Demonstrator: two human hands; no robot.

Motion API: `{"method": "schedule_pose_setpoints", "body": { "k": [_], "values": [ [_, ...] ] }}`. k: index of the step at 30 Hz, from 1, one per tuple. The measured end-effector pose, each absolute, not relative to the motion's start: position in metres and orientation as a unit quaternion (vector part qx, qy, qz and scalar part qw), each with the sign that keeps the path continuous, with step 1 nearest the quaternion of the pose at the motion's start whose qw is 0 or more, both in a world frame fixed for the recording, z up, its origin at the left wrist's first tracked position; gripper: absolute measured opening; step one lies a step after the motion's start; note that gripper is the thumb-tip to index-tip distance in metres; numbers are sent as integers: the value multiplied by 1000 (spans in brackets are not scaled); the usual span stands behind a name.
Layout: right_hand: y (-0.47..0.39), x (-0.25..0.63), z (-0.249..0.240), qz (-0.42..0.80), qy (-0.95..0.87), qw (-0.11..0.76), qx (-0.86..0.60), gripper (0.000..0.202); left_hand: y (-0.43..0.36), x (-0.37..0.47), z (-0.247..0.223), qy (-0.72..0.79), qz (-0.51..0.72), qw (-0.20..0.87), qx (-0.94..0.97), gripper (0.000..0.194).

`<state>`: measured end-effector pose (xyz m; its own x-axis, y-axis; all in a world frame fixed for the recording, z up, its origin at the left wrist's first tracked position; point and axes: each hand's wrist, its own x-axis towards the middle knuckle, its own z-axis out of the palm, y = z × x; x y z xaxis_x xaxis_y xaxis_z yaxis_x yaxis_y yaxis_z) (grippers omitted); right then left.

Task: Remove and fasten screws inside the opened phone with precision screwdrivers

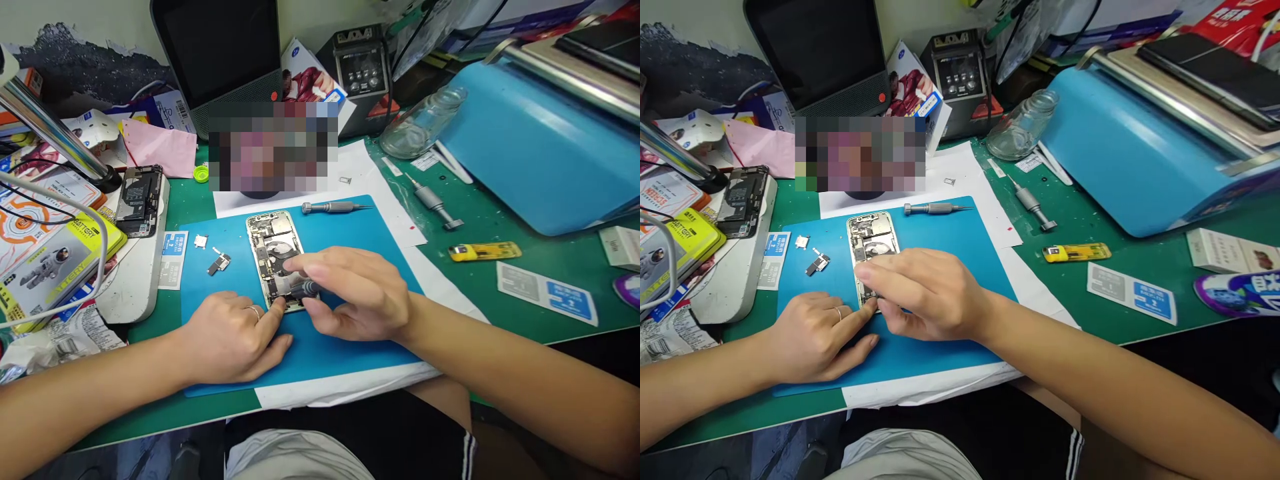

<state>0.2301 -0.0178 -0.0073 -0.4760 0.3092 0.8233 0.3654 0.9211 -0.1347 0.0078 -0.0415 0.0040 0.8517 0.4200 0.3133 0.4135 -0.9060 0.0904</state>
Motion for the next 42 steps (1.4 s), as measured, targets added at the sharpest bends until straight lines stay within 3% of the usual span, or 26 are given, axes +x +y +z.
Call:
{"method": "schedule_pose_setpoints", "body": {
  "k": [5, 15, 34, 42],
  "values": [
    [-17, 232, -11, -10, -860, 465, -210, 61, -40, 8, 4, 213, 161, 10, 964, 41],
    [-18, 235, -15, 35, -865, 450, -220, 73, -41, 7, 4, 218, 166, 5, 962, 40],
    [-16, 233, -13, 62, -866, 455, -197, 72, -41, 6, 1, 223, 186, 19, 957, 37],
    [-18, 236, -15, 210, -820, 478, -236, 68, -40, 5, 3, 230, 191, 24, 954, 35]
  ]
}}
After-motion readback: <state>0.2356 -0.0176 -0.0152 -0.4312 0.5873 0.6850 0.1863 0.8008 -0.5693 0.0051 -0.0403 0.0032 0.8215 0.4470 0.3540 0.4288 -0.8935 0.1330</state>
